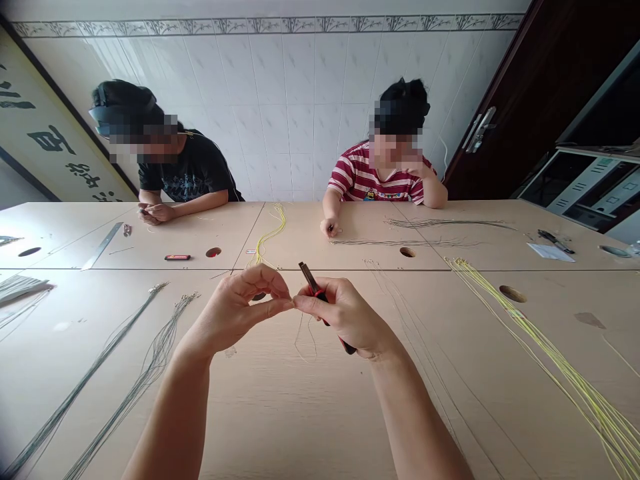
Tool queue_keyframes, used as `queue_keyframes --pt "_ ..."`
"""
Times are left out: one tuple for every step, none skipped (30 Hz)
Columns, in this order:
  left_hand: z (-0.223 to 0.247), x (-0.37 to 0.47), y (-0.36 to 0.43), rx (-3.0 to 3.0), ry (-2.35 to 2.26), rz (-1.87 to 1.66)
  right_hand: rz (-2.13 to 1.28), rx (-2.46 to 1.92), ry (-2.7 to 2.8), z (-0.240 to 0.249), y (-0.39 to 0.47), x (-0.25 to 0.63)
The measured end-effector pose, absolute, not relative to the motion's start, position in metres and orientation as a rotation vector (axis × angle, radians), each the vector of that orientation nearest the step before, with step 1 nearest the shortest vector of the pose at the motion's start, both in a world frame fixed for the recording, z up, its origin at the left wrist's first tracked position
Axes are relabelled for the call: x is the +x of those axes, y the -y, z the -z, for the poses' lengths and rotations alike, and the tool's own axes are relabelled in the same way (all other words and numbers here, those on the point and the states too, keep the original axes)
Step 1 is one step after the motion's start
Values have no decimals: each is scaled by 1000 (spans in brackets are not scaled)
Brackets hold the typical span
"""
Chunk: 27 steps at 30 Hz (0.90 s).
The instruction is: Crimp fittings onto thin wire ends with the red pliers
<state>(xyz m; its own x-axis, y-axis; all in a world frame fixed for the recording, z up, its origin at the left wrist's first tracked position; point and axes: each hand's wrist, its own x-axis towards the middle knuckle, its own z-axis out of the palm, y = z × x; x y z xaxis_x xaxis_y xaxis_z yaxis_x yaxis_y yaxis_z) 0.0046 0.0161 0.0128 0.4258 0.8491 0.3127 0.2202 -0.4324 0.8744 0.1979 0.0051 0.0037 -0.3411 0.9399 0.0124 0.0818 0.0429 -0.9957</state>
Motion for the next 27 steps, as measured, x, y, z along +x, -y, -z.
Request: queue_keyframes --pt "-13 5 -16 1898 -915 -1016 -1401 -1069 1543 -3 -5 198" --pt "-12 5 -16 1899 -921 -1018 -1405 -1070 1540 -3 -5 198" --pt "-12 5 -16 1896 -925 -1016 -1406 -1072 1534 -3 -6 198" --pt "-12 5 -17 1886 -928 -1020 -1400 -1075 1525 -3 -6 198" --pt "-12 6 -17 1870 -934 -1033 -1388 -1079 1516 -3 -6 197" --pt "-12 6 -18 1848 -948 -1056 -1369 -1084 1507 -3 -6 197" --pt "-12 7 -19 1818 -972 -1086 -1347 -1090 1497 -2 -7 197" --pt "-12 7 -20 1781 -1001 -1112 -1324 -1096 1487 -2 -7 197" --pt "-12 7 -21 1743 -1027 -1126 -1304 -1100 1478 -1 -7 198" --pt "-12 7 -22 1710 -1048 -1126 -1289 -1103 1469 -1 -7 198" --pt "-12 6 -22 1681 -1054 -1110 -1279 -1106 1461 0 -8 198" --pt "-12 6 -22 1653 -1044 -1080 -1274 -1108 1457 0 -8 198" --pt "-12 6 -22 1626 -1023 -1042 -1270 -1108 1454 0 -8 198" --pt "-12 6 -21 1598 -1000 -1006 -1267 -1107 1453 1 -7 198" --pt "-13 6 -20 1570 -979 -979 -1262 -1107 1455 1 -7 198" --pt "-13 6 -19 1546 -958 -964 -1256 -1108 1459 0 -7 198" --pt "-14 6 -18 1533 -937 -959 -1250 -1111 1465 0 -7 198" --pt "-14 7 -18 1531 -920 -963 -1245 -1111 1472 0 -7 197" --pt "-15 7 -17 1540 -905 -970 -1242 -1107 1480 0 -7 197" --pt "-15 8 -17 1555 -892 -972 -1243 -1101 1488 -1 -7 197" --pt "-15 8 -17 1573 -883 -967 -1244 -1092 1493 -1 -7 197" --pt "-15 9 -18 1589 -878 -957 -1246 -1084 1495 -1 -7 197" --pt "-15 9 -18 1600 -875 -951 -1248 -1078 1496 -1 -7 197" --pt "-14 9 -18 1608 -876 -948 -1249 -1075 1496 -2 -7 197" --pt "-13 9 -19 1612 -882 -949 -1250 -1074 1493 -2 -7 197" --pt "-13 9 -19 1614 -890 -951 -1251 -1072 1490 -2 -7 197" --pt "-12 9 -20 1614 -900 -955 -1250 -1070 1486 -3 -7 196"
